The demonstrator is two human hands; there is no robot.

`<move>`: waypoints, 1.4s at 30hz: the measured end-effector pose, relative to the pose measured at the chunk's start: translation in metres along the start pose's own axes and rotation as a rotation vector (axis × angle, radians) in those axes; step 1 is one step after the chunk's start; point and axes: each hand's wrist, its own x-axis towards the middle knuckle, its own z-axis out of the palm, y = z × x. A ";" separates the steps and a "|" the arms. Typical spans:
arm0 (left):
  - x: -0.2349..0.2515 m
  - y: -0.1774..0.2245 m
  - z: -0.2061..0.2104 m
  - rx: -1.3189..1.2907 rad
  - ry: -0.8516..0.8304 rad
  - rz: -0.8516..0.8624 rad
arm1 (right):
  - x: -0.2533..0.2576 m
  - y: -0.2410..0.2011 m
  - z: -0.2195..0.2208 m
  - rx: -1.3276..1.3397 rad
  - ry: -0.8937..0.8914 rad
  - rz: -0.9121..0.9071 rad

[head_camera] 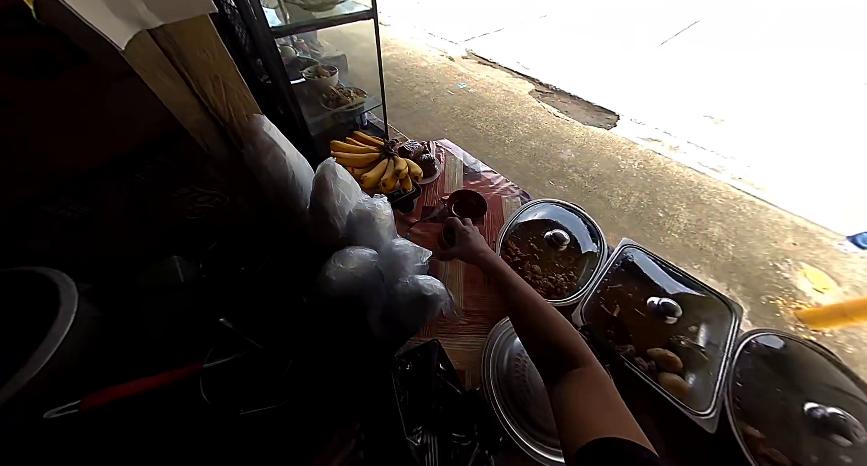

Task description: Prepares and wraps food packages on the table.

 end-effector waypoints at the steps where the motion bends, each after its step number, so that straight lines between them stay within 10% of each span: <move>1: 0.003 -0.001 0.000 0.054 -0.022 0.016 | -0.013 0.000 -0.016 0.049 0.065 0.001; 10: 0.028 -0.001 0.013 0.729 0.015 0.961 | -0.361 -0.024 -0.122 -0.076 0.220 0.027; 16: 0.031 0.024 0.026 0.649 -0.094 0.622 | -0.493 0.038 -0.004 0.025 0.056 0.610; 24: 0.055 0.038 0.049 0.449 -0.084 0.427 | -0.498 0.063 0.097 -0.074 0.310 0.812; 29: 0.065 0.041 0.055 0.390 -0.032 0.440 | -0.488 0.005 0.133 -0.082 0.625 0.389; 35: 0.069 0.038 0.061 0.266 0.175 0.443 | -0.393 -0.079 0.164 0.105 0.397 -0.009; 42: 0.086 0.042 0.064 0.377 0.235 0.460 | -0.240 -0.110 0.135 -0.115 -0.103 0.379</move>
